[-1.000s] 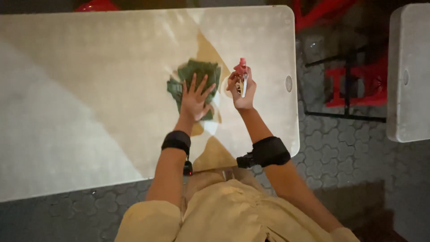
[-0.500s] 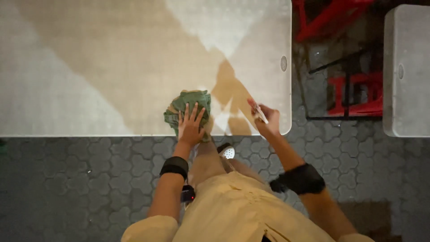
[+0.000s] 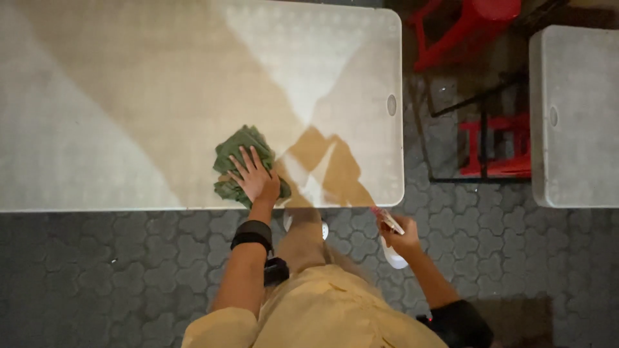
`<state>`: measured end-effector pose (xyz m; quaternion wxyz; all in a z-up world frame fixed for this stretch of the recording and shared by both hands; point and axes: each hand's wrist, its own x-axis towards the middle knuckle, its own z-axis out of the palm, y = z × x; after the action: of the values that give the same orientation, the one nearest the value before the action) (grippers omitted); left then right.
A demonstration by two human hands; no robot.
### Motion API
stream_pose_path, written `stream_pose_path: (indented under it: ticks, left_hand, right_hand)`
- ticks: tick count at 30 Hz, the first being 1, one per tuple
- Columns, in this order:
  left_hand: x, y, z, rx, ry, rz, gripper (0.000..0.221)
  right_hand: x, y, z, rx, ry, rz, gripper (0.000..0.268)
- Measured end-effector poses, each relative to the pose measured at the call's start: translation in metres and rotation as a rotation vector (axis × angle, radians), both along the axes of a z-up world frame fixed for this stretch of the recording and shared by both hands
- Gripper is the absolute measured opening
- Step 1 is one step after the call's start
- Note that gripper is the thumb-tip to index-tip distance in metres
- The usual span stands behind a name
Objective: Spray and wipe a table clean using a spray bottle and a cloth.
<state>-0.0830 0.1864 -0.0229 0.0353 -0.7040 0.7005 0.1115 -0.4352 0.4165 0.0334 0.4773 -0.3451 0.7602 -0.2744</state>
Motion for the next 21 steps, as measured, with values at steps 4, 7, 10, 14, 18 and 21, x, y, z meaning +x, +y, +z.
stream_pose_path:
  ticks: [4,7,10,14,18,21]
  left_hand:
    - [-0.024,-0.059,0.013,0.158,0.035,0.202,0.093]
    - [-0.031,-0.102,0.008,0.157,0.015,0.286,0.094]
    - [-0.043,-0.160,0.007,0.130,0.039,0.315,0.096]
    - [-0.047,-0.235,-0.002,0.094,0.064,0.330,0.095]
    - [-0.050,-0.309,-0.024,-0.058,0.150,0.274,0.091]
    - [-0.054,-0.361,0.000,0.052,0.162,0.195,0.093]
  right_hand:
    - [0.017,-0.085,0.081,-0.310,-0.248,0.073,0.059]
    - [0.019,-0.140,0.084,-0.401,-0.210,0.072,0.049]
    - [0.013,-0.198,0.069,-0.473,-0.243,0.033,0.052]
    - [0.021,-0.276,0.060,-0.521,-0.269,0.041,0.044]
    - [0.015,-0.325,0.012,-0.547,-0.124,0.108,0.039]
    - [0.022,-0.366,0.023,-0.319,-0.571,-0.313,0.017]
